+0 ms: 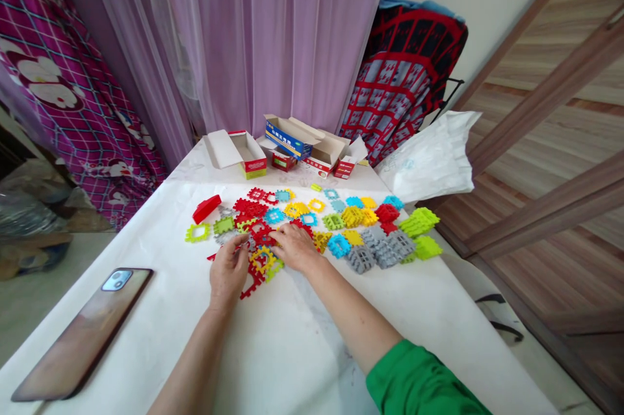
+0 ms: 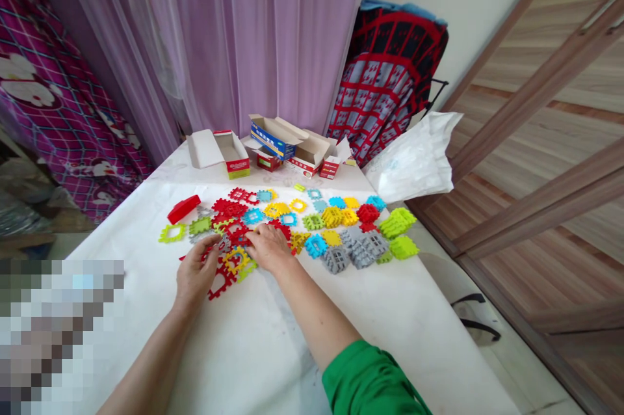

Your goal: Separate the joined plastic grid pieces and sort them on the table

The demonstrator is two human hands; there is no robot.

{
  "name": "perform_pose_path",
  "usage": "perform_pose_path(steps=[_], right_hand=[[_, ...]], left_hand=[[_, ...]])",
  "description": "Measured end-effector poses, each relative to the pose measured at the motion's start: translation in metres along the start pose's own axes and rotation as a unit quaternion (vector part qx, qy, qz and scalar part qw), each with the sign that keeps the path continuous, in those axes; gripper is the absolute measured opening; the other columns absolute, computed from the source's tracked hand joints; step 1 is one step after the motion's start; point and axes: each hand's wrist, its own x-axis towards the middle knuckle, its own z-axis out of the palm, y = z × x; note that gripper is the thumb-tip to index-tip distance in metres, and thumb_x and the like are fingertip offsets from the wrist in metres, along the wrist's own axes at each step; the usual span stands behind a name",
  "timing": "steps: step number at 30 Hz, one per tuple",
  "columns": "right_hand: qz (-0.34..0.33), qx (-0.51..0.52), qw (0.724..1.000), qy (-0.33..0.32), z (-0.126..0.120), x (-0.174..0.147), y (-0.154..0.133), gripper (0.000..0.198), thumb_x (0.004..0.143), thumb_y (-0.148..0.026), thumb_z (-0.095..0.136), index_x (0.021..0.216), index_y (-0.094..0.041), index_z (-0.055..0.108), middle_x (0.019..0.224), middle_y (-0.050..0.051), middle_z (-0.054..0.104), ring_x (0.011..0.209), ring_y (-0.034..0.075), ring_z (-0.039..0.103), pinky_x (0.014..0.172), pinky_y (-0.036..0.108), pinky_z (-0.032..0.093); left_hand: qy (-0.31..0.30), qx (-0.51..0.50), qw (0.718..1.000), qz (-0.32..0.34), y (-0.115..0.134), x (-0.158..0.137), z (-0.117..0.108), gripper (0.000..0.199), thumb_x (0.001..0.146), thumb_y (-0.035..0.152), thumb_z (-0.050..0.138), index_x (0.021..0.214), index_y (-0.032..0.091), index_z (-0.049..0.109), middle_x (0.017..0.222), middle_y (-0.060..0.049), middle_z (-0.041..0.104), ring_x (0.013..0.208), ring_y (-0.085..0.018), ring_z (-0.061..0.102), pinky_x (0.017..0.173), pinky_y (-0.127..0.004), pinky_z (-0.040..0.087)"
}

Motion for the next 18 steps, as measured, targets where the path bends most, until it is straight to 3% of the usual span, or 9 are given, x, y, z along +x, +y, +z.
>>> perform_pose_path(steps=[5, 10, 15, 18], right_hand=[[-0.015, -0.016, 0.999, 0.024, 0.003, 0.005, -0.002, 0.018, 0.090, -0.037, 0.058, 0.102, -0.028, 0.066, 0.114, 0.003, 0.060, 0.107, 0.021, 0.051, 0.088, 0.033, 0.042], [-0.015, -0.014, 0.999, 0.048, -0.009, 0.004, 0.001, 0.025, 0.097, -0.031, 0.043, 0.102, -0.024, 0.067, 0.108, 0.006, 0.066, 0.104, 0.021, 0.055, 0.091, 0.034, 0.042], [0.059, 0.109, 0.989, 0.074, -0.030, 0.001, 0.012, 0.031, 0.097, -0.025, 0.038, 0.110, -0.022, 0.066, 0.110, 0.006, 0.069, 0.103, 0.018, 0.062, 0.089, 0.029, 0.046], [0.037, 0.200, 0.977, 0.056, -0.035, -0.001, 0.015, 0.031, 0.096, -0.024, 0.040, 0.108, -0.025, 0.068, 0.109, 0.001, 0.072, 0.103, 0.016, 0.064, 0.088, 0.027, 0.047]], left_hand=[[-0.001, 0.008, 1.000, -0.004, -0.002, 0.000, -0.002, 0.032, 0.083, 0.037, 0.048, 0.104, 0.023, 0.068, 0.101, -0.006, 0.073, 0.094, -0.022, 0.067, 0.085, -0.037, 0.052], [0.006, 0.001, 1.000, -0.011, -0.001, 0.001, -0.002, 0.032, 0.083, 0.038, 0.049, 0.104, 0.023, 0.068, 0.101, -0.005, 0.073, 0.093, -0.021, 0.066, 0.084, -0.035, 0.052], [-0.007, -0.062, 0.998, -0.026, 0.010, 0.000, -0.002, 0.036, 0.082, 0.045, 0.051, 0.103, 0.021, 0.068, 0.099, -0.007, 0.073, 0.082, -0.019, 0.067, 0.075, -0.032, 0.053], [-0.041, -0.138, 0.988, -0.056, 0.021, -0.002, -0.002, 0.042, 0.078, 0.053, 0.055, 0.100, 0.019, 0.068, 0.092, -0.007, 0.074, 0.077, -0.019, 0.067, 0.066, -0.030, 0.054]])
